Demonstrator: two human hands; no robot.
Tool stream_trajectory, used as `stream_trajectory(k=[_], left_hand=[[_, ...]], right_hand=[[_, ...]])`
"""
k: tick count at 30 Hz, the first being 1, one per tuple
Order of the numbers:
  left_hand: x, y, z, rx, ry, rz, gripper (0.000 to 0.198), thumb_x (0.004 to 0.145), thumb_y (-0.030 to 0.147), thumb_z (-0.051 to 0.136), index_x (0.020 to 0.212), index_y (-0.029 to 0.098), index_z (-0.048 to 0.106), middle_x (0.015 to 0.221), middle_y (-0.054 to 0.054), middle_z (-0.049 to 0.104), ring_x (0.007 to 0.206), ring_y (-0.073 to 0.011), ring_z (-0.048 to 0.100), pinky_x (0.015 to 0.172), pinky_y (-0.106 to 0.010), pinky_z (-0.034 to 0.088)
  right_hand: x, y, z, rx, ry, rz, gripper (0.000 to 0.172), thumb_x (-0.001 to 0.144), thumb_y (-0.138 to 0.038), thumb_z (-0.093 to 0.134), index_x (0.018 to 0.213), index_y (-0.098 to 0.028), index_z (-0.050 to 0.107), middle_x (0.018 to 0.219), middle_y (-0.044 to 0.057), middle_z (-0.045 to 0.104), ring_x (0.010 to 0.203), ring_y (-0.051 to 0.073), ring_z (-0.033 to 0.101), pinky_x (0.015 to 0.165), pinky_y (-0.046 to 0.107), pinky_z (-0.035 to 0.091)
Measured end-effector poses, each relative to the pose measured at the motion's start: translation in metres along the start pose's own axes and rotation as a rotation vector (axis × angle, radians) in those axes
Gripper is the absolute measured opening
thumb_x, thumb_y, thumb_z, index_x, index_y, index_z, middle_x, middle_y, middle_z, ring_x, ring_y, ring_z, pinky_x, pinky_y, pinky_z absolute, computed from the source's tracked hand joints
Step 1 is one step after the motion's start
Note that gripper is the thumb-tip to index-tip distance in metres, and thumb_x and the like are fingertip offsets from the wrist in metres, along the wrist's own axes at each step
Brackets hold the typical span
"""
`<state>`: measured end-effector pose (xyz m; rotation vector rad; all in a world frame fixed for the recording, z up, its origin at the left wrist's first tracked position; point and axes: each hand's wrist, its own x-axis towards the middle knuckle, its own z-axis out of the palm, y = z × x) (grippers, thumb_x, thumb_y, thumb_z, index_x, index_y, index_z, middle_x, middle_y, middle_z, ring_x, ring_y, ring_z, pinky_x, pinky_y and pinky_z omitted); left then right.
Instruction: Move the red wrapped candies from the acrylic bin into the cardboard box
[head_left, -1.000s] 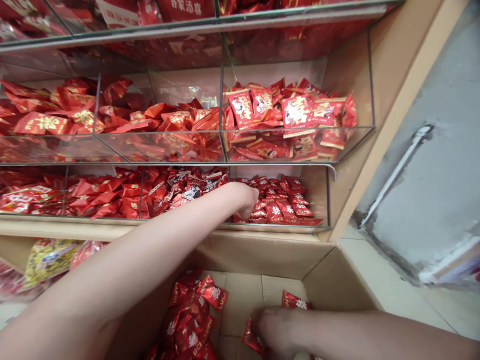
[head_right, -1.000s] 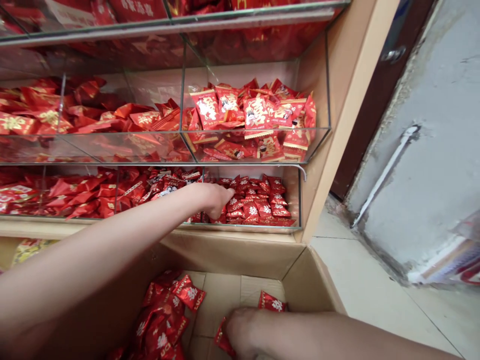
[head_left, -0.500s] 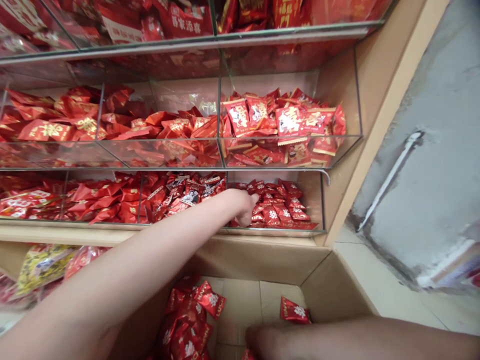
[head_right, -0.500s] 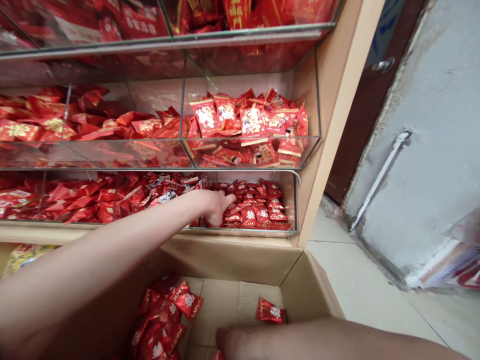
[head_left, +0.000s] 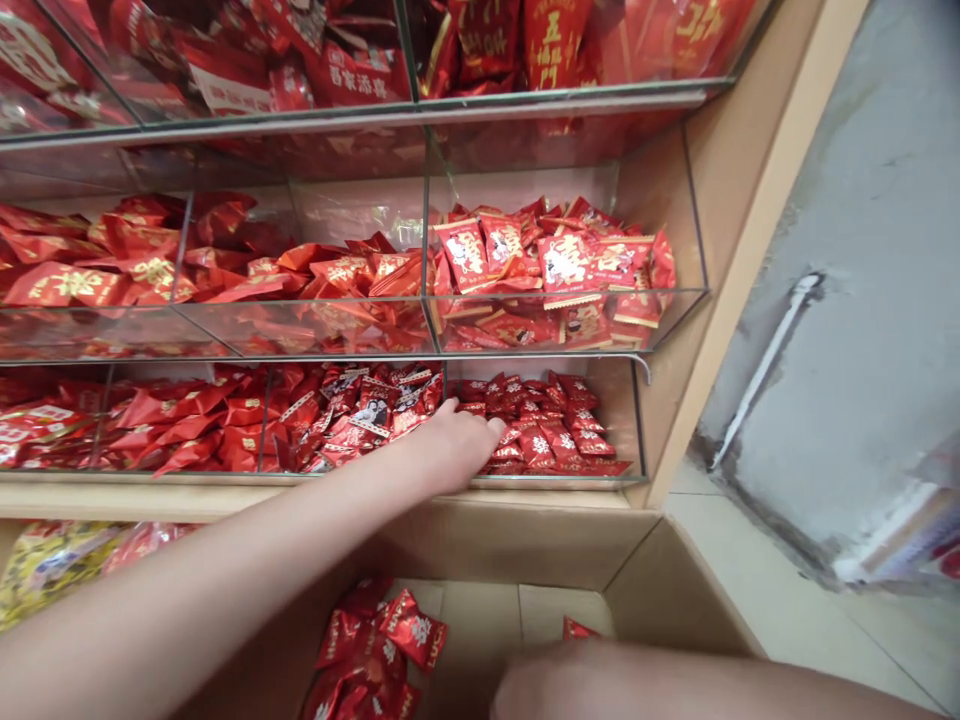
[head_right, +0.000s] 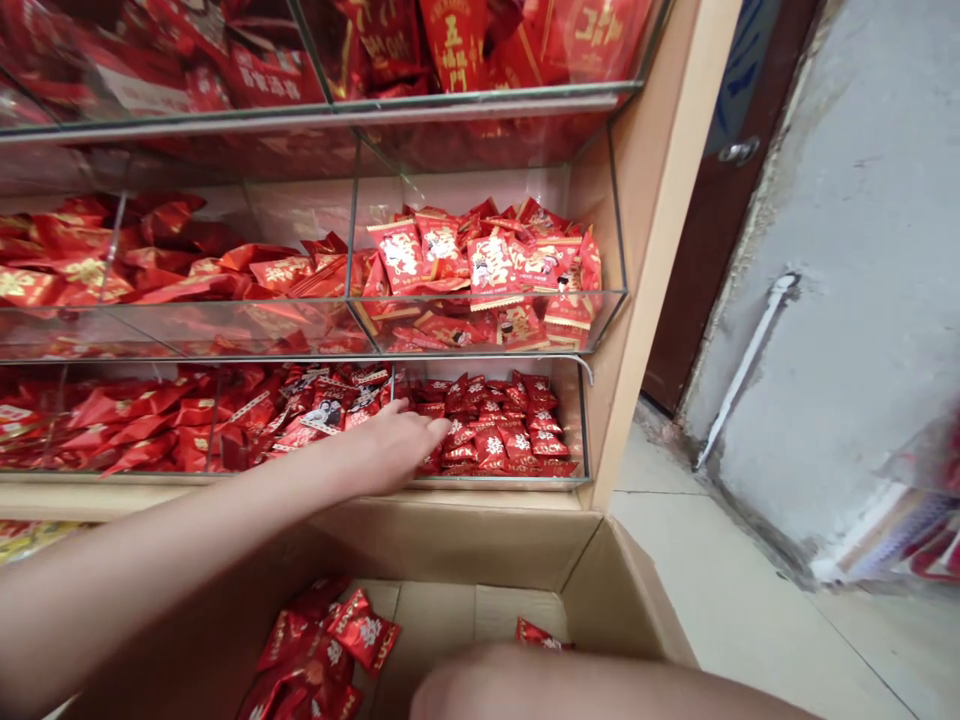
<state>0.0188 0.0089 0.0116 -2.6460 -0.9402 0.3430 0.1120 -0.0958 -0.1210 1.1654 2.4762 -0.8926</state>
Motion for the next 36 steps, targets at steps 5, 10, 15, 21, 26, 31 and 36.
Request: stream_trajectory(k=[5, 10, 15, 21, 26, 31, 36], left_hand=[[-0.021, -0.007, 0.034, 0.061, 0.296, 0.096, 0.034, 0.082, 0.006, 0.029, 0.113, 0.013, 0.043, 0.114, -0.012, 0.053, 0.106, -0.0187, 0.049, 0.1, -0.047, 0.019], [-0.021, -0.014, 0.057, -0.006, 0.404, 0.092, 0.04, 0.083, 0.01, 0.031, 0.123, 0.015, 0.036, 0.125, -0.011, 0.045, 0.115, -0.0181, 0.04, 0.101, -0.044, 0.019], [-0.026, -0.011, 0.062, -0.072, 0.423, 0.072, 0.047, 0.078, 0.008, 0.033, 0.125, 0.016, 0.035, 0.13, -0.009, 0.04, 0.117, -0.0188, 0.037, 0.096, -0.04, 0.028], [-0.022, -0.006, 0.033, -0.051, 0.429, 0.032, 0.028, 0.079, 0.02, 0.036, 0.101, 0.013, 0.052, 0.092, -0.011, 0.061, 0.086, -0.0224, 0.054, 0.081, -0.046, 0.031], [0.007, -0.01, 0.009, 0.118, 0.352, 0.072, 0.032, 0.081, 0.024, 0.033, 0.071, 0.01, 0.06, 0.073, -0.013, 0.062, 0.075, -0.0239, 0.056, 0.081, -0.046, 0.03], [0.03, -0.01, -0.006, 0.075, 0.008, 0.073, 0.034, 0.08, 0.025, 0.034, 0.082, 0.01, 0.064, 0.085, -0.016, 0.065, 0.078, -0.0235, 0.059, 0.069, -0.033, 0.041], [0.041, -0.006, -0.011, 0.041, -0.152, 0.009, 0.025, 0.071, 0.022, 0.047, 0.083, 0.011, 0.066, 0.082, -0.016, 0.066, 0.071, -0.0246, 0.062, 0.057, -0.029, 0.044]], right_hand=[[-0.059, -0.002, -0.11, -0.063, 0.372, 0.005, 0.021, 0.069, -0.02, 0.047, 0.078, -0.021, 0.066, 0.075, -0.001, 0.067, 0.06, 0.01, 0.056, 0.052, 0.018, 0.038], [-0.031, 0.036, -0.165, -0.244, 0.922, 0.206, 0.025, 0.073, -0.018, 0.043, 0.087, -0.018, 0.064, 0.089, 0.006, 0.066, 0.082, 0.015, 0.058, 0.074, 0.023, 0.039], [0.015, 0.048, -0.171, -0.356, 0.766, 0.207, 0.029, 0.073, -0.019, 0.046, 0.097, -0.019, 0.062, 0.096, 0.009, 0.064, 0.089, 0.019, 0.058, 0.071, 0.025, 0.041], [0.016, 0.037, -0.169, -0.355, 0.661, 0.262, 0.025, 0.072, -0.014, 0.044, 0.087, -0.013, 0.064, 0.09, 0.013, 0.065, 0.078, 0.019, 0.059, 0.059, 0.024, 0.04], [0.015, 0.051, -0.175, -0.316, 0.678, 0.196, 0.024, 0.071, -0.018, 0.046, 0.086, -0.011, 0.063, 0.088, 0.011, 0.065, 0.075, 0.016, 0.059, 0.06, 0.021, 0.039], [-0.003, 0.067, -0.173, -0.383, 0.748, 0.192, 0.026, 0.071, -0.015, 0.042, 0.085, -0.015, 0.063, 0.086, 0.009, 0.066, 0.077, 0.017, 0.059, 0.062, 0.022, 0.038], [-0.01, 0.07, -0.154, -0.419, 0.688, 0.235, 0.024, 0.071, -0.017, 0.046, 0.085, -0.013, 0.064, 0.088, 0.012, 0.065, 0.082, 0.019, 0.059, 0.069, 0.023, 0.039]])
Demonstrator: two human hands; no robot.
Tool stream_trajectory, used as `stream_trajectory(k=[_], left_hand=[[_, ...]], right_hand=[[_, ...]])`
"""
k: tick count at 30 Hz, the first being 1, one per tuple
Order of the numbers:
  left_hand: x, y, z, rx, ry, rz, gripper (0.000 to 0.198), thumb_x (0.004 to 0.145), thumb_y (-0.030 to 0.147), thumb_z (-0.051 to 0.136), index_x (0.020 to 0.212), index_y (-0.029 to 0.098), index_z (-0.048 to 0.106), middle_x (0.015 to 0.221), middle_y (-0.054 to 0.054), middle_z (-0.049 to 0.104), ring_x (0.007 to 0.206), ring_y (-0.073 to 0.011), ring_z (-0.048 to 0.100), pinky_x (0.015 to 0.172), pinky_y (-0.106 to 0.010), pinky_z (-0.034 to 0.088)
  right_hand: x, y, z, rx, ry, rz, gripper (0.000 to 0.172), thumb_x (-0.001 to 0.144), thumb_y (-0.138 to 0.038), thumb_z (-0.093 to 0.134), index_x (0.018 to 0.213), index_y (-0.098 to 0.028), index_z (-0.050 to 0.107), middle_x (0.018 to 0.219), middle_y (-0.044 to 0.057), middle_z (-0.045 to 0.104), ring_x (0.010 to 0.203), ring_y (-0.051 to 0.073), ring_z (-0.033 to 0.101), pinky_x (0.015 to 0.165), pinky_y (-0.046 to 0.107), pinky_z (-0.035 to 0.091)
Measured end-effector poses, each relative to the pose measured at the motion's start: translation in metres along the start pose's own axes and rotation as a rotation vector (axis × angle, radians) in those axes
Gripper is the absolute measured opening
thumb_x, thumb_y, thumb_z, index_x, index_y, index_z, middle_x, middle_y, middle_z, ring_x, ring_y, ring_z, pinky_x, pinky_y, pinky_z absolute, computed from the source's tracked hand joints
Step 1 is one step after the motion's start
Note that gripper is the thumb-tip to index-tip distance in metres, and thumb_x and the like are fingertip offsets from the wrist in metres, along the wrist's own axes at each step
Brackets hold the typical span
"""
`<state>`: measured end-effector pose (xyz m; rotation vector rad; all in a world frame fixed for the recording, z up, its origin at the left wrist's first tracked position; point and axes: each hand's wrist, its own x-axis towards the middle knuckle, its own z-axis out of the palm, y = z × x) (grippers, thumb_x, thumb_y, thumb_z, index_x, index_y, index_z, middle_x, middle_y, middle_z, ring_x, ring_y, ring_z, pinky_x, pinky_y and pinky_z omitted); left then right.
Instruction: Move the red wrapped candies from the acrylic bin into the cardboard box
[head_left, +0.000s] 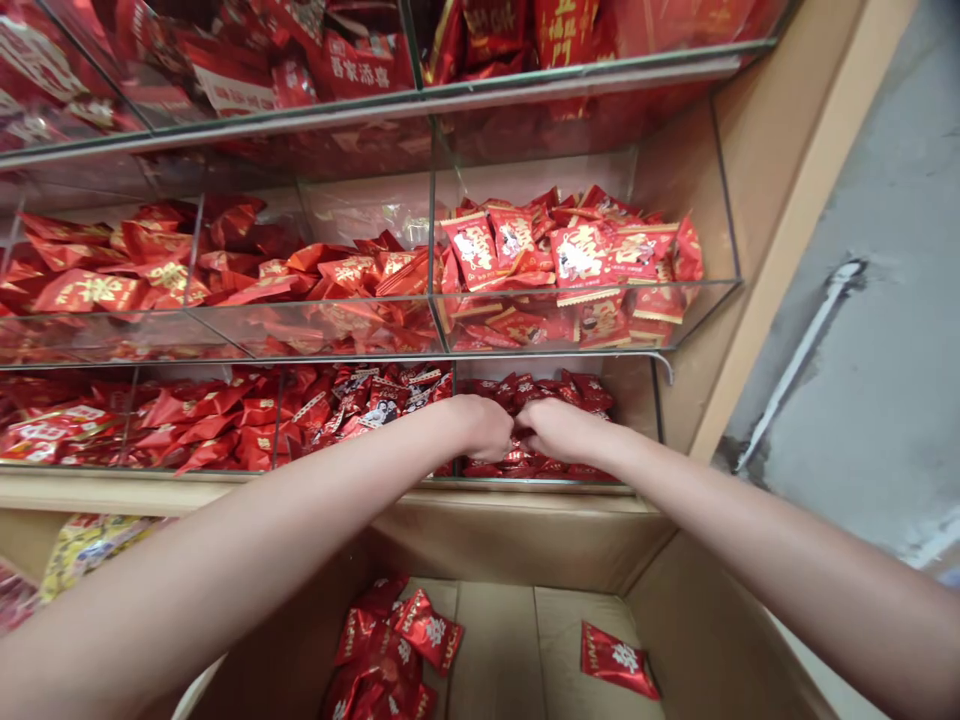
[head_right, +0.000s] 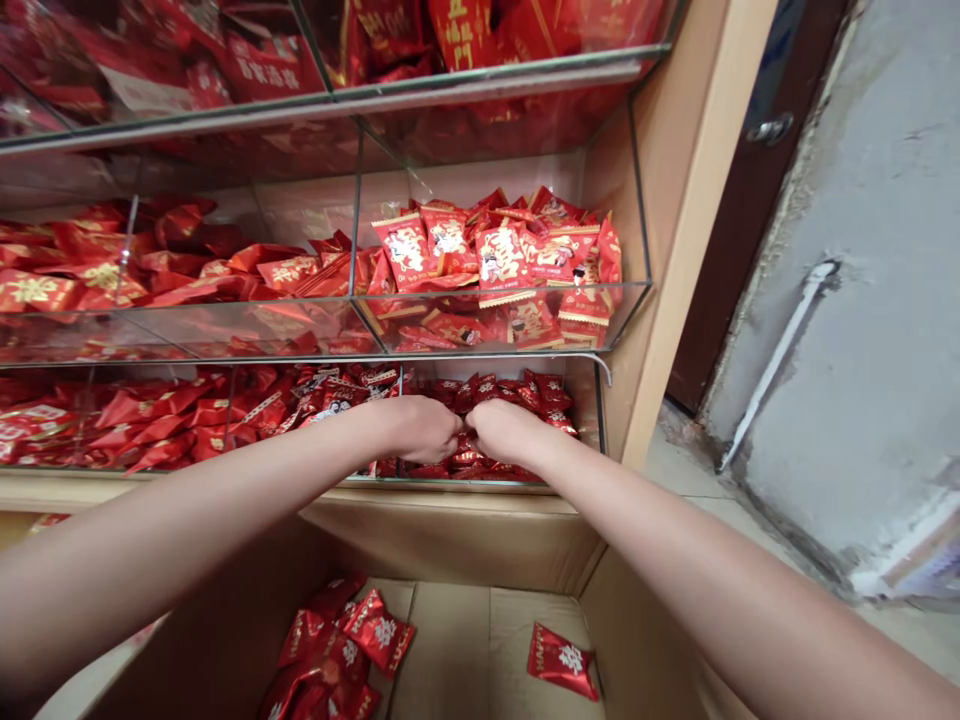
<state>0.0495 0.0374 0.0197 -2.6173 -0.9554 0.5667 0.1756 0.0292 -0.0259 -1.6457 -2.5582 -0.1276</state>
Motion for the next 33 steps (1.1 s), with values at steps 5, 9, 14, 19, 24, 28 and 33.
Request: stream_trajectory(k=[5, 9, 14, 19, 24, 28, 33], left_hand=[[0.005, 0.003, 0.004, -0.027, -0.067, -0.027, 0.034, 0.062, 0.019, 0.056, 0.095, 0.011, 0.062, 0.087, -0.016, 0.066, 0.071, -0.0252, 0.063, 0.058, -0.028, 0.047], [0.009, 0.005, 0.009, -0.034, -0.057, -0.064, 0.034, 0.061, 0.017, 0.057, 0.094, 0.008, 0.063, 0.089, -0.018, 0.065, 0.076, -0.0278, 0.062, 0.061, -0.031, 0.048], [0.007, 0.005, 0.005, -0.038, -0.034, -0.076, 0.026, 0.067, 0.021, 0.054, 0.086, 0.008, 0.066, 0.084, -0.017, 0.066, 0.075, -0.0264, 0.062, 0.064, -0.03, 0.048], [0.004, -0.004, -0.006, 0.019, 0.178, -0.147, 0.033, 0.076, 0.017, 0.041, 0.101, 0.004, 0.059, 0.103, -0.022, 0.059, 0.094, -0.0271, 0.055, 0.079, -0.034, 0.042], [0.008, -0.008, -0.003, 0.05, 0.217, -0.207, 0.027, 0.072, 0.018, 0.048, 0.091, 0.006, 0.063, 0.101, -0.022, 0.059, 0.101, -0.03, 0.049, 0.089, -0.041, 0.031], [0.007, -0.004, 0.002, 0.042, 0.173, -0.198, 0.021, 0.067, 0.019, 0.053, 0.081, 0.009, 0.066, 0.089, -0.02, 0.064, 0.096, -0.0297, 0.052, 0.092, -0.046, 0.023], [0.008, -0.005, 0.001, 0.012, 0.142, -0.198, 0.02, 0.064, 0.019, 0.057, 0.079, 0.01, 0.066, 0.086, -0.019, 0.065, 0.09, -0.0299, 0.056, 0.093, -0.049, 0.021]], right_hand=[[-0.005, -0.01, 0.014, -0.066, 0.084, 0.034, 0.023, 0.073, -0.019, 0.046, 0.083, -0.01, 0.064, 0.082, 0.013, 0.064, 0.076, 0.02, 0.06, 0.065, 0.024, 0.04], [-0.004, -0.012, 0.014, -0.033, 0.11, 0.055, 0.022, 0.072, -0.021, 0.048, 0.083, -0.011, 0.064, 0.081, 0.013, 0.065, 0.075, 0.02, 0.06, 0.061, 0.024, 0.04], [0.004, 0.003, -0.003, 0.016, 0.119, 0.107, 0.022, 0.073, -0.019, 0.047, 0.086, -0.016, 0.064, 0.086, 0.008, 0.066, 0.08, 0.017, 0.059, 0.068, 0.023, 0.039], [0.025, 0.012, -0.006, -0.04, 0.266, 0.086, 0.024, 0.075, -0.028, 0.048, 0.09, -0.015, 0.062, 0.091, 0.009, 0.064, 0.087, 0.018, 0.056, 0.073, 0.024, 0.038], [0.033, 0.011, -0.002, -0.173, 0.252, 0.069, 0.025, 0.08, -0.021, 0.039, 0.085, -0.016, 0.063, 0.086, 0.01, 0.065, 0.084, 0.02, 0.056, 0.073, 0.026, 0.037], [0.03, 0.015, 0.002, -0.236, 0.308, 0.111, 0.025, 0.08, -0.018, 0.038, 0.085, -0.017, 0.063, 0.083, 0.01, 0.064, 0.082, 0.021, 0.055, 0.073, 0.03, 0.034], [0.03, 0.006, 0.009, -0.221, 0.388, 0.169, 0.022, 0.08, -0.017, 0.038, 0.081, -0.015, 0.06, 0.075, 0.01, 0.062, 0.085, 0.022, 0.05, 0.077, 0.034, 0.028]])
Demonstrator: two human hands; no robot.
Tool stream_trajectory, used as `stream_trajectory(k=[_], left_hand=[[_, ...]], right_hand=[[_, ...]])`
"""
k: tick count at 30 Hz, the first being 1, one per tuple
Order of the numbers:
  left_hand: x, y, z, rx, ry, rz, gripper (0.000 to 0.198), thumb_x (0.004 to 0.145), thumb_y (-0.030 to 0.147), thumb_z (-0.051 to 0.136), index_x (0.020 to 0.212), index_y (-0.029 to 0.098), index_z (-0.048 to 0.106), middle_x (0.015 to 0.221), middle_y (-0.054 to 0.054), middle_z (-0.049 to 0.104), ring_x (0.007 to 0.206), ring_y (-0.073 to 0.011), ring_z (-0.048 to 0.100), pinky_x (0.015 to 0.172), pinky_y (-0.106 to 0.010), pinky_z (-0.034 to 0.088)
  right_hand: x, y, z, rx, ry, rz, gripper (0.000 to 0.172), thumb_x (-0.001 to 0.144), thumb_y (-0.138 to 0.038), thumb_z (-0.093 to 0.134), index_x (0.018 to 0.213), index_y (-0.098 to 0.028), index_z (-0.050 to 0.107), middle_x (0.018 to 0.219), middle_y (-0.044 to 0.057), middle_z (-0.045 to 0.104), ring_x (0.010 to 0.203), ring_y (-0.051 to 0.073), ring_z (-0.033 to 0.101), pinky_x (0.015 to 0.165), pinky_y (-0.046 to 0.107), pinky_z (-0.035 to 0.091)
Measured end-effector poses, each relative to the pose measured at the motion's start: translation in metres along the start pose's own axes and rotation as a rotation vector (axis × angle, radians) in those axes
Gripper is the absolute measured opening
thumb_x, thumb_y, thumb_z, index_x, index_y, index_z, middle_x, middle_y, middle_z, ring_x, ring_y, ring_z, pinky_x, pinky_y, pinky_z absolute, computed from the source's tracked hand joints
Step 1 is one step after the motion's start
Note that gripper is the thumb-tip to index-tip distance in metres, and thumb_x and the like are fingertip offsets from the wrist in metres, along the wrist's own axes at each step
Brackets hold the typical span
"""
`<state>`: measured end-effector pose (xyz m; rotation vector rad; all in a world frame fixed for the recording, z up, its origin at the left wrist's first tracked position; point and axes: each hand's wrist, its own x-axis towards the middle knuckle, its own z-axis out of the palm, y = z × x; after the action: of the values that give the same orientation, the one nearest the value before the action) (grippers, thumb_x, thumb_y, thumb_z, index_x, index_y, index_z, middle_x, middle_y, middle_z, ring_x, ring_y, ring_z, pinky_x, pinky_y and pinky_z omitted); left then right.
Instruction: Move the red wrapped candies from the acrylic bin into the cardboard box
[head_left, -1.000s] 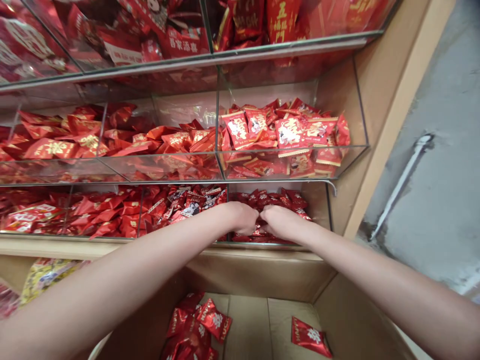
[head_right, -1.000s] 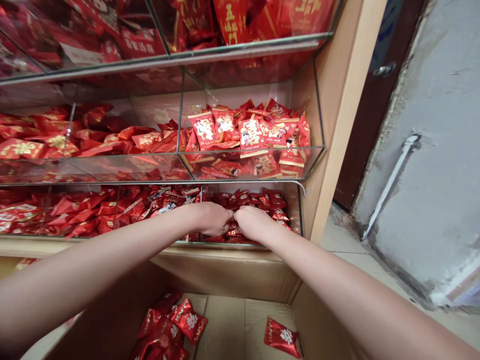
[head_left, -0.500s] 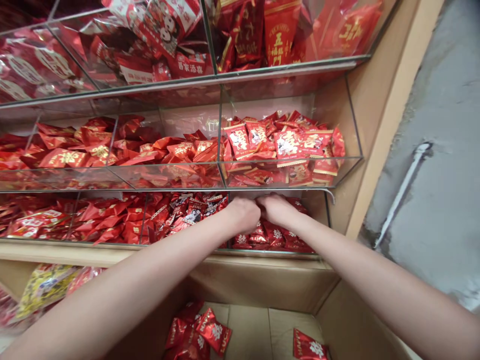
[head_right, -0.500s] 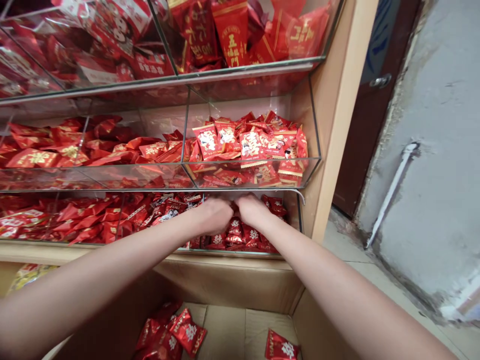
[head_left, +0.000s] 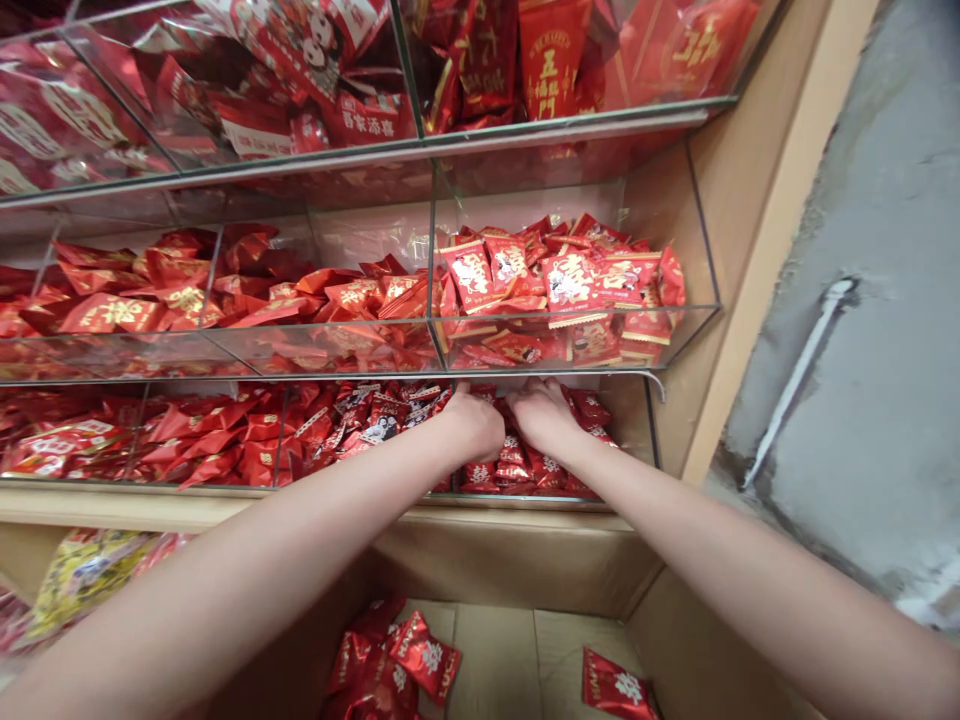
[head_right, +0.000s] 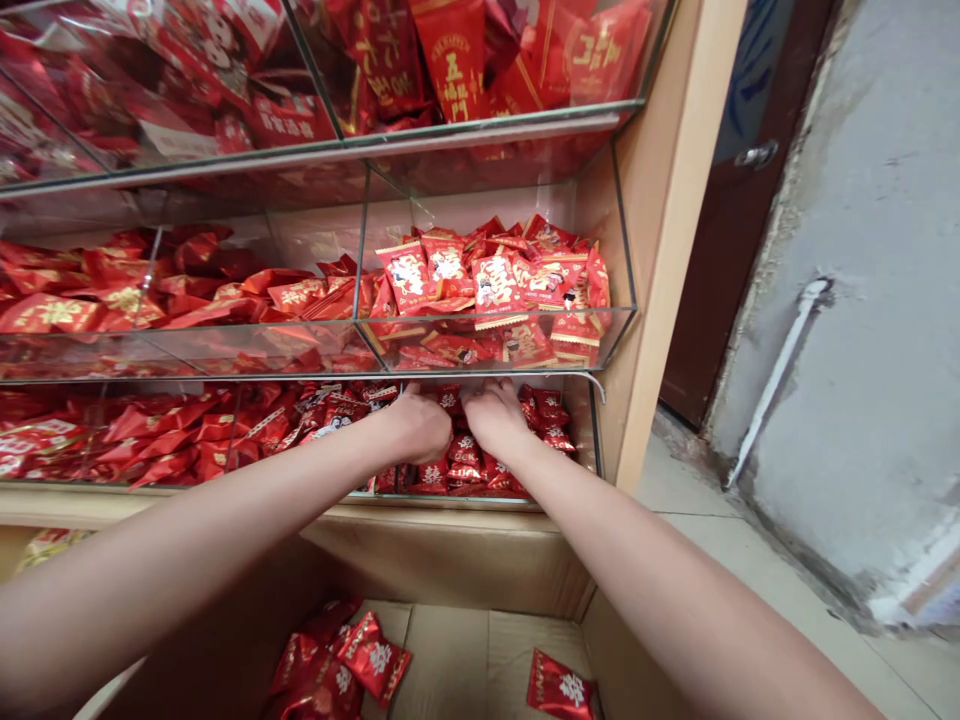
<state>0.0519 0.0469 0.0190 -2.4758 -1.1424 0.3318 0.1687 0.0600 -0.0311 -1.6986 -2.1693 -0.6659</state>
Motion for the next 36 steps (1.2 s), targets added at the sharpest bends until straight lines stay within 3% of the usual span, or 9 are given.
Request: stream_trajectory(k=[3, 7, 10, 15, 19, 24, 28, 31, 36], left_hand=[[0.005, -0.001, -0.003, -0.017, 0.018, -0.025, 0.027, 0.065, 0.02, 0.057, 0.089, 0.011, 0.063, 0.094, -0.019, 0.063, 0.093, -0.031, 0.055, 0.09, -0.048, 0.029], [0.011, -0.001, -0.004, -0.043, 0.052, -0.009, 0.045, 0.069, 0.019, 0.054, 0.114, 0.012, 0.049, 0.11, -0.017, 0.056, 0.097, -0.0264, 0.054, 0.085, -0.037, 0.039], [0.012, -0.001, -0.002, -0.048, 0.018, 0.002, 0.057, 0.066, 0.019, 0.057, 0.121, 0.011, 0.042, 0.11, -0.017, 0.056, 0.092, -0.0254, 0.057, 0.079, -0.032, 0.043], [0.013, -0.001, -0.002, -0.026, -0.042, 0.045, 0.04, 0.067, 0.017, 0.054, 0.107, 0.01, 0.055, 0.096, -0.017, 0.063, 0.083, -0.0265, 0.06, 0.072, -0.033, 0.046], [0.011, -0.008, -0.01, -0.005, -0.049, 0.145, 0.025, 0.068, 0.01, 0.05, 0.089, 0.012, 0.063, 0.09, -0.013, 0.065, 0.078, -0.0223, 0.061, 0.071, -0.028, 0.045], [-0.007, -0.015, -0.019, -0.002, 0.031, 0.178, 0.025, 0.074, 0.011, 0.044, 0.092, 0.014, 0.06, 0.093, -0.011, 0.063, 0.084, -0.021, 0.059, 0.073, -0.028, 0.044], [-0.018, -0.006, -0.015, -0.004, -0.048, 0.159, 0.026, 0.072, 0.004, 0.041, 0.087, 0.01, 0.062, 0.082, -0.014, 0.064, 0.075, -0.0227, 0.061, 0.066, -0.03, 0.046], [-0.016, 0.0, -0.012, -0.029, -0.11, 0.141, 0.023, 0.072, 0.005, 0.044, 0.085, 0.008, 0.063, 0.081, -0.015, 0.065, 0.074, -0.0219, 0.062, 0.065, -0.028, 0.047], [-0.006, -0.002, -0.01, -0.092, -0.136, 0.1, 0.015, 0.069, 0.007, 0.053, 0.081, 0.008, 0.063, 0.084, -0.013, 0.065, 0.077, -0.0218, 0.06, 0.069, -0.028, 0.046]], right_hand=[[-0.002, -0.005, 0.002, 0.04, 0.021, 0.065, 0.022, 0.081, -0.018, 0.037, 0.082, -0.015, 0.059, 0.077, 0.01, 0.062, 0.087, 0.023, 0.047, 0.076, 0.035, 0.026], [-0.004, -0.001, 0.006, 0.077, 0.012, 0.155, 0.023, 0.082, -0.02, 0.035, 0.08, -0.016, 0.058, 0.081, 0.01, 0.062, 0.089, 0.023, 0.044, 0.076, 0.036, 0.023], [-0.005, 0.004, 0.008, 0.102, 0.014, 0.149, 0.024, 0.081, -0.019, 0.036, 0.077, -0.016, 0.059, 0.081, 0.01, 0.063, 0.09, 0.024, 0.043, 0.077, 0.037, 0.022], [-0.007, 0.003, 0.011, 0.129, 0.044, 0.111, 0.025, 0.081, -0.02, 0.035, 0.077, -0.016, 0.06, 0.082, 0.01, 0.063, 0.091, 0.024, 0.041, 0.079, 0.039, 0.02], [-0.009, 0.002, 0.009, 0.141, 0.02, 0.095, 0.028, 0.082, -0.021, 0.035, 0.08, -0.016, 0.062, 0.084, 0.011, 0.063, 0.095, 0.025, 0.04, 0.084, 0.041, 0.017], [-0.018, 0.007, -0.015, 0.127, 0.023, 0.124, 0.029, 0.081, -0.028, 0.037, 0.086, -0.014, 0.062, 0.095, 0.012, 0.061, 0.094, 0.025, 0.043, 0.079, 0.037, 0.024], [-0.028, 0.003, -0.029, 0.127, -0.089, 0.058, 0.026, 0.08, -0.026, 0.039, 0.082, -0.016, 0.063, 0.087, 0.01, 0.063, 0.087, 0.021, 0.05, 0.075, 0.031, 0.031], [-0.031, -0.005, -0.025, 0.141, -0.167, -0.017, 0.024, 0.077, -0.025, 0.043, 0.083, -0.014, 0.063, 0.082, 0.01, 0.064, 0.078, 0.019, 0.054, 0.071, 0.028, 0.035], [-0.024, -0.009, -0.009, 0.145, -0.097, -0.078, 0.024, 0.074, -0.026, 0.048, 0.084, -0.01, 0.062, 0.088, 0.012, 0.062, 0.087, 0.021, 0.052, 0.08, 0.028, 0.034]])
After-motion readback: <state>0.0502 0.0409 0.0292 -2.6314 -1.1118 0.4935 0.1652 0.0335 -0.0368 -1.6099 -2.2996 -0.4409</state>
